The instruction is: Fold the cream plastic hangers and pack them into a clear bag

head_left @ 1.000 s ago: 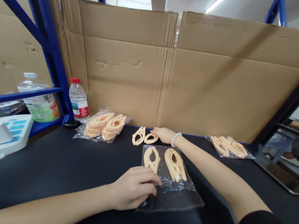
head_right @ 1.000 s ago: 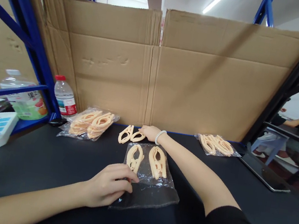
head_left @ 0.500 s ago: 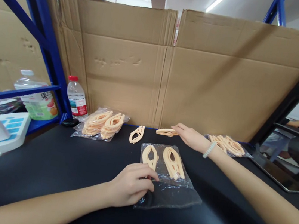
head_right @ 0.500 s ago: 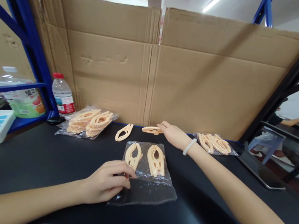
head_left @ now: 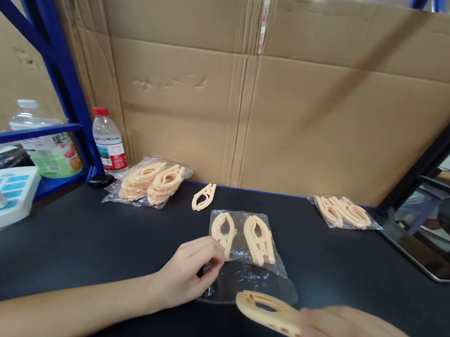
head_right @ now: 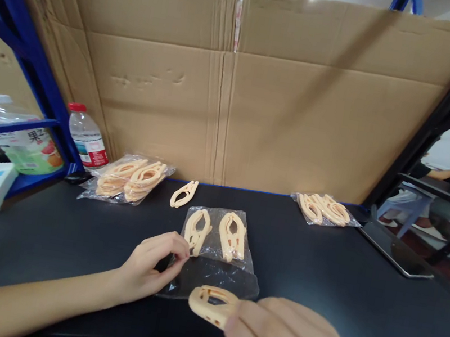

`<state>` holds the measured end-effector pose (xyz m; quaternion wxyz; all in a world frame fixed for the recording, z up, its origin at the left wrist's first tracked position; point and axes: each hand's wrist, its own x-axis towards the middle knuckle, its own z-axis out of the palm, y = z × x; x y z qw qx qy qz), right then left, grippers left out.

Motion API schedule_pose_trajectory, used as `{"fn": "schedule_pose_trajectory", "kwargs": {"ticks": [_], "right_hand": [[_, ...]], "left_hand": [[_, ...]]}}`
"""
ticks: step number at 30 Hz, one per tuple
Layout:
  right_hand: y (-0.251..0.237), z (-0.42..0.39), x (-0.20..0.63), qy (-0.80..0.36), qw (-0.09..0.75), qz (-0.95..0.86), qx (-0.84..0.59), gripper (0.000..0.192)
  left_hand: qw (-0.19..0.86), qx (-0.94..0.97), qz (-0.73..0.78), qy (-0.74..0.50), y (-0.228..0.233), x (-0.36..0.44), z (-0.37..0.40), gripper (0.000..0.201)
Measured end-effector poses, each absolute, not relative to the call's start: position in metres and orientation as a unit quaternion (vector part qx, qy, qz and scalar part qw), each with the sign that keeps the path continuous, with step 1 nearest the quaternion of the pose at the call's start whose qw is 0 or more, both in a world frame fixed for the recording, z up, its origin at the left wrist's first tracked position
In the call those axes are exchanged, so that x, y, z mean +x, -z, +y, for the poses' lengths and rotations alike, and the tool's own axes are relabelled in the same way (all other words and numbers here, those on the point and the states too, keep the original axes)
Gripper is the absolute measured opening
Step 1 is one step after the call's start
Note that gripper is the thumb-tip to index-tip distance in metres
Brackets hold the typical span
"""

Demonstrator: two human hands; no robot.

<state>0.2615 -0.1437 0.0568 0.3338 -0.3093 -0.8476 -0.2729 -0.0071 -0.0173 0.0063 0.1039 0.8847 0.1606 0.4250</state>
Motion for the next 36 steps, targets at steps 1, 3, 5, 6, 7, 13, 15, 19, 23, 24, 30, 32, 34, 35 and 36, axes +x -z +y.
{"fn": "schedule_pose_trajectory", "kwargs": {"ticks": [1, 3, 5, 6, 7, 13, 15, 19, 23, 24, 30, 32, 34, 35, 36], "right_hand": [[-0.058, -0.142, 0.251, 0.294, 0.355, -0.843, -0.276, 0.026], [-0.061, -0.133, 0.233, 0.315, 0.331, -0.852, -0.254, 0.034], [-0.062, -0.121, 0.219, 0.322, 0.297, -0.867, -0.237, 0.034], [-0.06, -0.115, 0.214, 0.318, 0.283, -0.876, -0.228, 0.033], [-0.058, -0.107, 0.209, 0.313, 0.274, -0.883, -0.218, 0.031], [-0.038, -0.065, 0.187, 0.346, 0.224, -0.895, -0.168, 0.022], [-0.035, -0.058, 0.184, 0.368, 0.218, -0.887, -0.175, 0.019], [-0.028, -0.056, 0.184, 0.394, 0.211, -0.871, -0.204, 0.021], [-0.023, -0.06, 0.189, 0.371, 0.194, -0.872, -0.252, 0.027], [-0.024, -0.061, 0.19, 0.356, 0.192, -0.877, -0.258, 0.027], [-0.052, -0.047, 0.202, 0.166, 0.298, -0.897, -0.282, 0.02], [-0.066, -0.029, 0.205, 0.133, 0.33, -0.883, -0.308, 0.019], [-0.078, -0.003, 0.206, 0.155, 0.321, -0.882, -0.308, 0.02], [-0.083, 0.012, 0.204, 0.18, 0.299, -0.885, -0.31, 0.02], [-0.085, 0.028, 0.201, 0.201, 0.266, -0.889, -0.315, 0.02]], "left_hand": [[0.101, 0.884, 0.161, -0.427, -0.006, -0.007, -0.017, 0.017], [0.098, 0.884, 0.163, -0.428, -0.006, -0.007, -0.017, 0.018], [0.098, 0.883, 0.164, -0.429, -0.006, -0.006, -0.017, 0.018], [0.098, 0.882, 0.163, -0.431, -0.006, -0.006, -0.017, 0.019], [0.097, 0.881, 0.162, -0.434, -0.006, -0.006, -0.018, 0.019], [0.093, 0.874, 0.154, -0.452, -0.008, -0.006, -0.02, 0.02], [0.095, 0.872, 0.151, -0.456, -0.008, -0.006, -0.02, 0.02], [0.11, 0.87, 0.161, -0.453, -0.006, -0.008, -0.018, 0.02], [0.116, 0.866, 0.173, -0.455, -0.006, -0.008, -0.017, 0.019], [0.116, 0.866, 0.173, -0.455, -0.006, -0.008, -0.017, 0.019], [0.119, 0.884, 0.168, -0.421, -0.005, -0.008, -0.018, 0.018], [0.117, 0.891, 0.171, -0.404, -0.004, -0.008, -0.018, 0.017], [0.113, 0.898, 0.168, -0.391, -0.005, -0.008, -0.019, 0.016], [0.11, 0.901, 0.162, -0.387, -0.006, -0.008, -0.019, 0.015], [0.107, 0.903, 0.155, -0.386, -0.007, -0.008, -0.02, 0.015]]}}
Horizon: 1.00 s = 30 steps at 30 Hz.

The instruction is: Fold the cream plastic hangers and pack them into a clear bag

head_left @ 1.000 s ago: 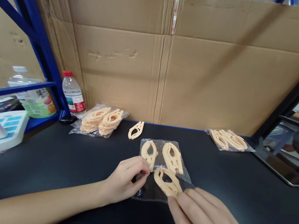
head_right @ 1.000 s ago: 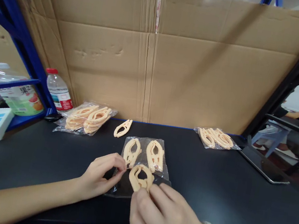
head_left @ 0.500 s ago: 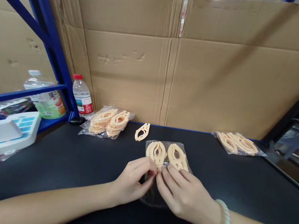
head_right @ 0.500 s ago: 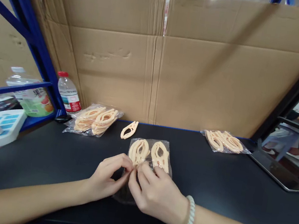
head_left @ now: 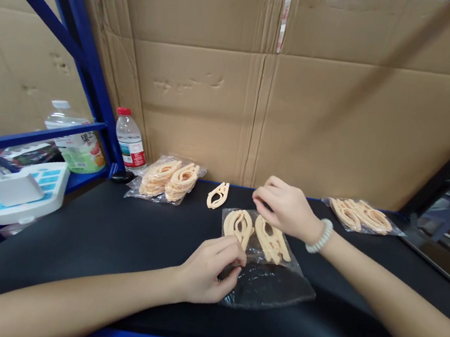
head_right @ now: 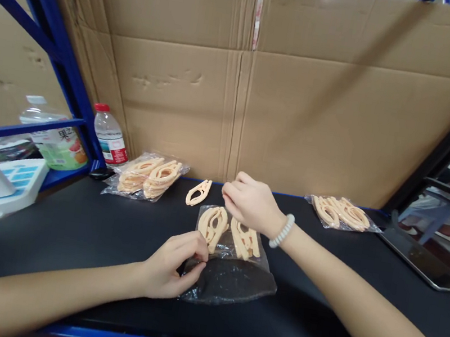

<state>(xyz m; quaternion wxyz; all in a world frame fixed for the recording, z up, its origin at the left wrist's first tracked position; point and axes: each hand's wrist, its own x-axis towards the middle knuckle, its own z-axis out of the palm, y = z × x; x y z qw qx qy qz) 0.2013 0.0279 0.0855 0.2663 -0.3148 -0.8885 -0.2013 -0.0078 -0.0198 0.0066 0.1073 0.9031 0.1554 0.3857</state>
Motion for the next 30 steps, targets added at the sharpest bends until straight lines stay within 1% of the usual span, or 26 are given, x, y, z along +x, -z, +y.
{"fn": "schedule_pose_trajectory", "kwargs": {"ticks": [2, 4, 8, 10, 12, 14, 15, 17, 20, 23, 25, 28, 30], "right_hand": [[-0.085, 0.059, 0.191, 0.2, 0.186, -0.905, -0.326, 0.02], [-0.078, 0.088, 0.176, 0.171, 0.103, -0.922, -0.333, 0.028], [-0.054, 0.134, 0.146, 0.15, 0.039, -0.937, -0.312, 0.053], [-0.043, 0.149, 0.137, 0.143, 0.012, -0.942, -0.304, 0.061], [-0.036, 0.158, 0.133, 0.14, -0.002, -0.943, -0.303, 0.058], [-0.032, 0.162, 0.132, 0.142, -0.001, -0.94, -0.31, 0.044], [-0.031, 0.162, 0.134, 0.144, 0.004, -0.938, -0.314, 0.038], [-0.029, 0.16, 0.139, 0.144, 0.016, -0.936, -0.322, 0.032], [-0.031, 0.152, 0.154, 0.134, 0.039, -0.937, -0.321, 0.028], [-0.035, 0.134, 0.176, 0.123, 0.087, -0.935, -0.32, 0.028], [-0.04, 0.115, 0.195, 0.122, 0.133, -0.928, -0.327, 0.03], [-0.049, 0.078, 0.225, 0.124, 0.225, -0.904, -0.342, 0.028], [-0.057, 0.048, 0.244, 0.119, 0.358, -0.865, -0.331, 0.02]], "left_hand": [[0.1, 0.904, 0.141, -0.39, -0.008, -0.008, -0.021, 0.014], [0.096, 0.902, 0.134, -0.398, -0.009, -0.008, -0.021, 0.015], [0.104, 0.895, 0.135, -0.413, -0.01, -0.008, -0.021, 0.015], [0.108, 0.888, 0.142, -0.423, -0.01, -0.009, -0.02, 0.014], [0.11, 0.883, 0.152, -0.43, -0.009, -0.01, -0.02, 0.014], [0.112, 0.882, 0.156, -0.43, -0.008, -0.01, -0.019, 0.014], [0.112, 0.883, 0.155, -0.428, -0.007, -0.01, -0.019, 0.013], [0.112, 0.888, 0.148, -0.42, -0.007, -0.01, -0.019, 0.013], [0.112, 0.897, 0.144, -0.403, -0.006, -0.01, -0.018, 0.013], [0.111, 0.904, 0.144, -0.386, -0.007, -0.01, -0.018, 0.015], [0.106, 0.909, 0.139, -0.378, -0.007, -0.01, -0.017, 0.018], [0.101, 0.914, 0.128, -0.37, -0.007, -0.01, -0.015, 0.022], [0.098, 0.918, 0.124, -0.363, -0.007, -0.01, -0.015, 0.024]]}}
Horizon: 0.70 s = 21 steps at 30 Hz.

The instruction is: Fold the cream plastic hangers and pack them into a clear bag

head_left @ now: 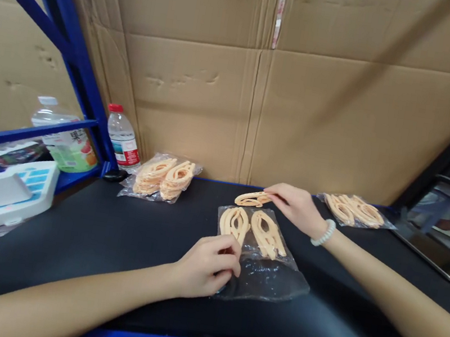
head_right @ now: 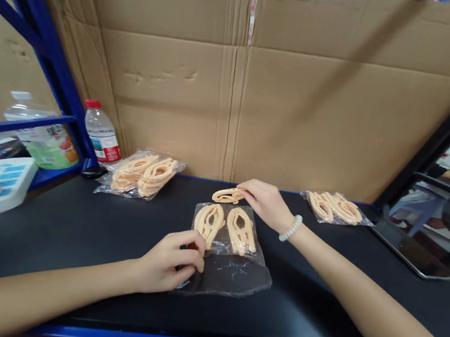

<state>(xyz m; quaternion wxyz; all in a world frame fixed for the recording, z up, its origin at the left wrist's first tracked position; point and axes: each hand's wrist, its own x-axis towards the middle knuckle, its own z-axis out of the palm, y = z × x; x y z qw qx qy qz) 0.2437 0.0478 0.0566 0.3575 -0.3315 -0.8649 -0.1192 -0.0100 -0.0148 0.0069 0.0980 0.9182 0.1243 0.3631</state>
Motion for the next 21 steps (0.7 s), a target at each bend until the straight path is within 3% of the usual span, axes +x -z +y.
{"fn": "schedule_pose_trajectory", "kwargs": {"ticks": [2, 6, 13, 17, 21], "right_hand": [[-0.065, 0.015, 0.259, 0.157, 0.423, -0.828, -0.334, 0.015], [-0.084, -0.054, 0.276, 0.269, 0.418, -0.791, -0.358, 0.016], [-0.084, -0.135, 0.273, 0.302, 0.288, -0.868, -0.268, 0.029], [-0.072, -0.15, 0.253, 0.382, 0.239, -0.856, -0.253, 0.026], [-0.067, -0.142, 0.232, 0.384, 0.176, -0.872, -0.247, 0.033]], "left_hand": [[0.094, 0.921, 0.122, -0.357, -0.007, -0.01, -0.014, 0.026], [0.086, 0.926, 0.12, -0.348, -0.008, -0.01, -0.014, 0.03], [0.082, 0.913, 0.14, -0.373, -0.008, -0.007, -0.014, 0.034], [0.077, 0.903, 0.143, -0.398, -0.01, -0.006, -0.015, 0.035], [0.076, 0.894, 0.141, -0.419, -0.01, -0.006, -0.014, 0.036]]}}
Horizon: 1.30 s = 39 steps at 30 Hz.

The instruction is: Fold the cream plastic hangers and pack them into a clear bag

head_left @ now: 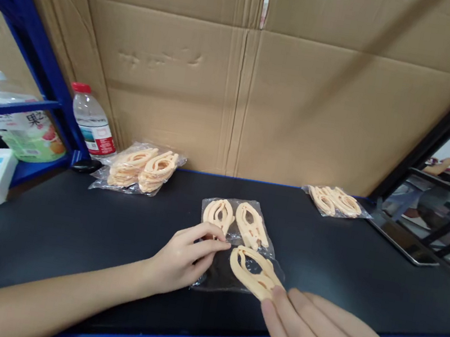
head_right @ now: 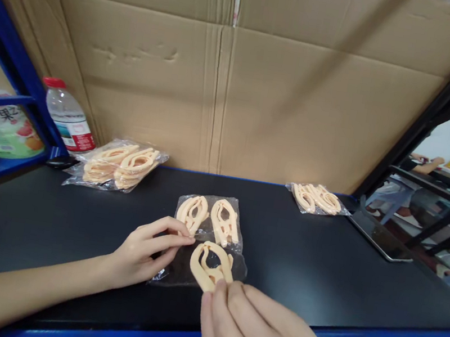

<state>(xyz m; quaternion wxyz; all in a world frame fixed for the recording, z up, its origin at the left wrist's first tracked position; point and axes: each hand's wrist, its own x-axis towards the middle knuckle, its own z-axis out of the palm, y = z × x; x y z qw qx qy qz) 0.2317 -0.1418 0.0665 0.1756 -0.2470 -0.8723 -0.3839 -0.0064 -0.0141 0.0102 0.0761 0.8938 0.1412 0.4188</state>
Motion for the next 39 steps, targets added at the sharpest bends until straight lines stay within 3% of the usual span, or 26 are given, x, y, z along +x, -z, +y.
{"fn": "schedule_pose_trajectory", "kwargs": {"ticks": [10, 30, 35, 39], "right_hand": [[-0.047, -0.082, 0.204, 0.373, 0.176, -0.884, -0.218, 0.026], [-0.042, -0.092, 0.181, 0.359, 0.188, -0.904, -0.138, 0.025], [-0.028, -0.065, 0.182, 0.399, 0.2, -0.873, -0.195, 0.024], [-0.021, -0.05, 0.189, 0.39, 0.159, -0.864, -0.276, 0.027]], "left_hand": [[0.068, 0.894, 0.137, -0.42, -0.011, -0.009, -0.013, 0.038], [0.059, 0.915, 0.127, -0.379, -0.012, -0.009, -0.013, 0.051], [0.045, 0.914, 0.125, -0.383, -0.009, -0.009, -0.011, 0.05], [0.025, 0.914, 0.142, -0.378, -0.009, -0.009, -0.009, 0.048]]}}
